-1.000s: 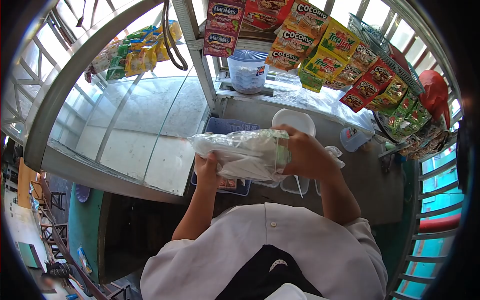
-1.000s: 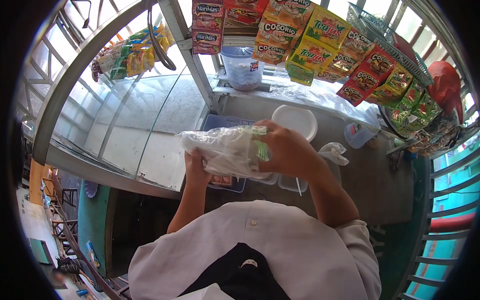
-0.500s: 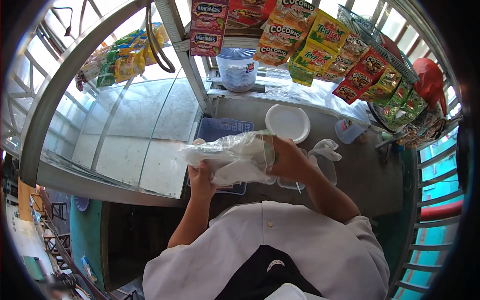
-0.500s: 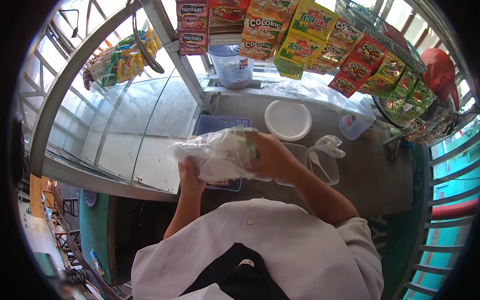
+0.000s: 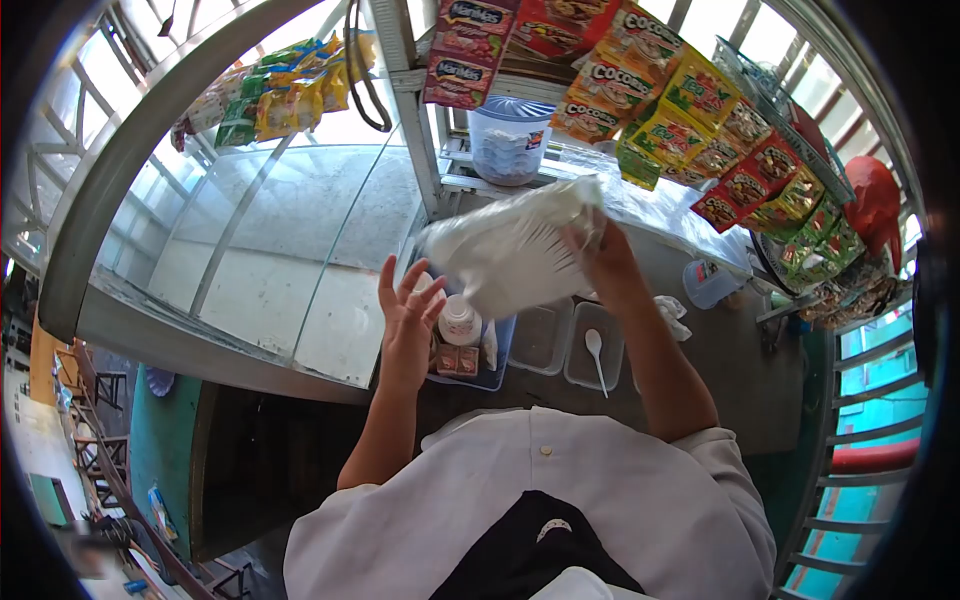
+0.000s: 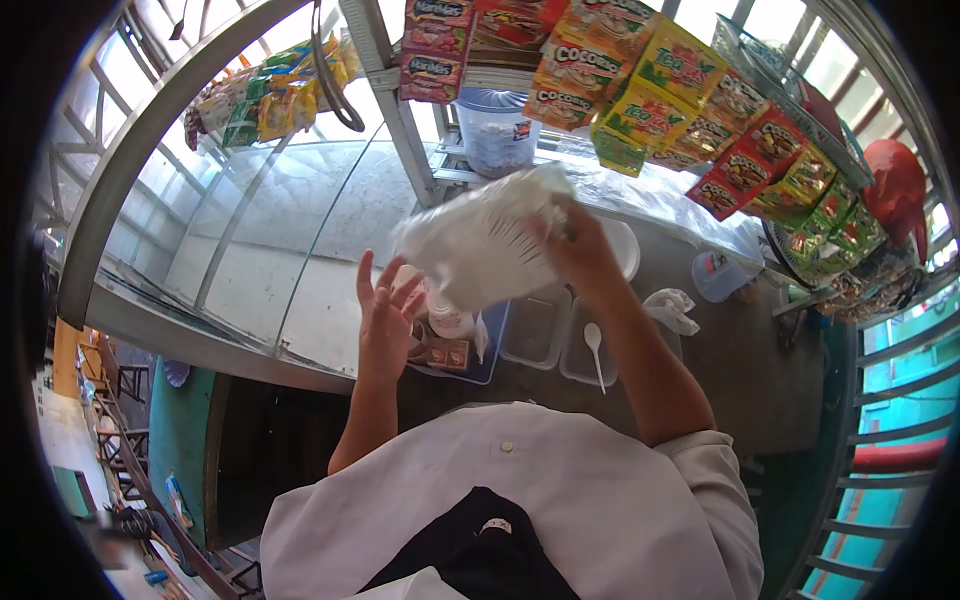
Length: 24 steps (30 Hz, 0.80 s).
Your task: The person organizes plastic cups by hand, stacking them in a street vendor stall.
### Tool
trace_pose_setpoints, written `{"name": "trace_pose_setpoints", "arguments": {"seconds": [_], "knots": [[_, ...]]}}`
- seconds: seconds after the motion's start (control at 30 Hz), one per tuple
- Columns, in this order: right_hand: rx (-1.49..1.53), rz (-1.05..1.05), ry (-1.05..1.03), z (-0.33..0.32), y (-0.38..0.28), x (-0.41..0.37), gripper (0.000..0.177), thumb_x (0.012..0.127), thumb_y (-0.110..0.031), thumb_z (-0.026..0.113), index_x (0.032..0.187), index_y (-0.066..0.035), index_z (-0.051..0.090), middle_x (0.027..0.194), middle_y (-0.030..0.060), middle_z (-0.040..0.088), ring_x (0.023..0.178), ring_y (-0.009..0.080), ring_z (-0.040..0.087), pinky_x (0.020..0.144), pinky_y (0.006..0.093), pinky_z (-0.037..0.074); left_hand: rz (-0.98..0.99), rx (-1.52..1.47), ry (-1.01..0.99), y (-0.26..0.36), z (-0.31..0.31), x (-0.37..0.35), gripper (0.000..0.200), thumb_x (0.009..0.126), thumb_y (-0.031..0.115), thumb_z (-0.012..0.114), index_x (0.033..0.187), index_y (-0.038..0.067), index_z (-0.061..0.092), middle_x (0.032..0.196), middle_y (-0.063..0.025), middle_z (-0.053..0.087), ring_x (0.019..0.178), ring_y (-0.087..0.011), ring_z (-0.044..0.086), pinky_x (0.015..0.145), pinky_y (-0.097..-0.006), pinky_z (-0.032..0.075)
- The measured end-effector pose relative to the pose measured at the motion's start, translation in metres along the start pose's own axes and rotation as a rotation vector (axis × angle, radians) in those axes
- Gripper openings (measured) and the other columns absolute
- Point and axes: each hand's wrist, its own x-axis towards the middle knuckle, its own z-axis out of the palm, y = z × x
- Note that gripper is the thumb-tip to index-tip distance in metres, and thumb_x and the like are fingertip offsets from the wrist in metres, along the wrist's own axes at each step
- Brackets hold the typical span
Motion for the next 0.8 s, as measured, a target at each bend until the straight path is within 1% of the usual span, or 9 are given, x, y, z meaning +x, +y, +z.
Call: {"name": "trace_pose_setpoints", "arguments": {"seconds": [0.1, 0.2, 0.33, 0.4, 0.57, 0.63, 0.67, 0.73, 0.8], "knots": [[-0.088, -0.172, 0.024, -0.009, -0.012, 0.021, 0.047, 0.084, -0.029, 0.073, 0.12, -0.003, 0.057, 0.093, 0.0034, 0.065, 0.083, 0.01, 0.061, 0.071, 0.0253, 0.05, 0.056, 0.055, 0.067, 0.012, -0.016, -0.001, 0.068, 0.095, 0.039, 0.051, 0.149, 0.017, 0.015, 0.138, -0.0133, 0.038, 0.119, -0.0256, 0.05, 0.097, -0.0389, 0.04], [-0.478, -0.207, -0.114, -0.001, -0.004, 0.041, 0.047, 0.079, -0.034, 0.074, 0.118, -0.01, 0.06, 0.09, 0.007, 0.067, 0.081, 0.0101, 0.061, 0.07, 0.0276, 0.049, 0.007, 0.047, 0.08, 0.018, -0.033, -0.006, 0.057, 0.094, 0.035, 0.052, 0.142, 0.013, 0.031, 0.132, -0.0094, 0.044, 0.112, -0.0211, 0.054, 0.093, -0.0339, 0.042], [-0.589, -0.436, -0.18, 0.029, 0.072, 0.094, 0.046, 0.078, -0.036, 0.074, 0.115, -0.011, 0.063, 0.085, 0.0139, 0.068, 0.072, 0.02, 0.067, 0.067, 0.0329, 0.052, 0.002, 0.009, 0.117, 0.017, -0.039, -0.009, 0.045, 0.097, 0.025, 0.049, 0.137, 0.01, 0.037, 0.128, -0.007, 0.047, 0.104, -0.0146, 0.056, 0.089, -0.0294, 0.041], [-0.689, -0.107, -0.373, 0.046, 0.085, 0.11, 0.051, 0.077, -0.04, 0.073, 0.116, -0.008, 0.062, 0.095, 0.0147, 0.068, 0.084, 0.0244, 0.066, 0.077, 0.0358, 0.05, -0.002, 0.015, 0.116, 0.016, -0.039, -0.009, 0.045, 0.097, 0.025, 0.049, 0.137, 0.01, 0.037, 0.127, -0.0066, 0.047, 0.104, -0.0139, 0.056, 0.088, -0.0285, 0.041], [-0.745, -0.116, -0.486, 0.073, 0.12, 0.132, 0.047, 0.079, -0.037, 0.071, 0.113, -0.007, 0.062, 0.097, 0.0176, 0.068, 0.088, 0.0314, 0.065, 0.081, 0.0395, 0.05, -0.012, 0.038, 0.104, 0.017, -0.041, -0.01, 0.041, 0.097, 0.025, 0.048, 0.135, 0.01, 0.039, 0.125, -0.0066, 0.048, 0.102, -0.0116, 0.056, 0.085, -0.0257, 0.041], [-0.582, -0.489, -0.18, 0.07, 0.146, 0.138, 0.037, 0.082, -0.031, 0.068, 0.109, -0.007, 0.063, 0.094, 0.0164, 0.068, 0.088, 0.03, 0.066, 0.082, 0.0372, 0.05, -0.001, 0.037, 0.119, 0.019, -0.045, -0.011, 0.04, 0.097, 0.024, 0.048, 0.134, 0.01, 0.04, 0.124, -0.007, 0.048, 0.099, -0.0113, 0.057, 0.084, -0.0252, 0.041], [-0.583, -0.491, -0.183, 0.065, 0.155, 0.138, 0.037, 0.082, -0.031, 0.068, 0.109, -0.007, 0.063, 0.094, 0.0164, 0.068, 0.088, 0.03, 0.066, 0.082, 0.0372, 0.05, 0.001, 0.042, 0.141, 0.019, -0.047, -0.012, 0.039, 0.097, 0.024, 0.048, 0.133, 0.009, 0.041, 0.123, -0.0067, 0.049, 0.099, -0.0111, 0.057, 0.084, -0.025, 0.041], [-0.289, -0.394, 0.054, 0.049, 0.164, 0.134, 0.027, 0.084, -0.022, 0.063, 0.107, -0.008, 0.063, 0.093, 0.0167, 0.067, 0.091, 0.0304, 0.064, 0.082, 0.0366, 0.049, 0.004, 0.04, 0.165, 0.018, -0.052, -0.012, 0.038, 0.097, 0.023, 0.048, 0.132, 0.009, 0.043, 0.122, -0.0064, 0.05, 0.098, -0.0109, 0.057, 0.083, -0.0248, 0.041], [-0.36, -0.264, 0.051, 0.015, 0.171, 0.125, 0.026, 0.084, -0.021, 0.062, 0.107, -0.009, 0.063, 0.095, 0.0154, 0.066, 0.093, 0.0298, 0.063, 0.084, 0.0367, 0.048, -0.014, 0.088, 0.178, 0.014, -0.056, -0.012, 0.04, 0.095, 0.029, 0.052, 0.129, 0.009, 0.046, 0.118, -0.0056, 0.052, 0.095, -0.0131, 0.057, 0.08, -0.0269, 0.042]]}}
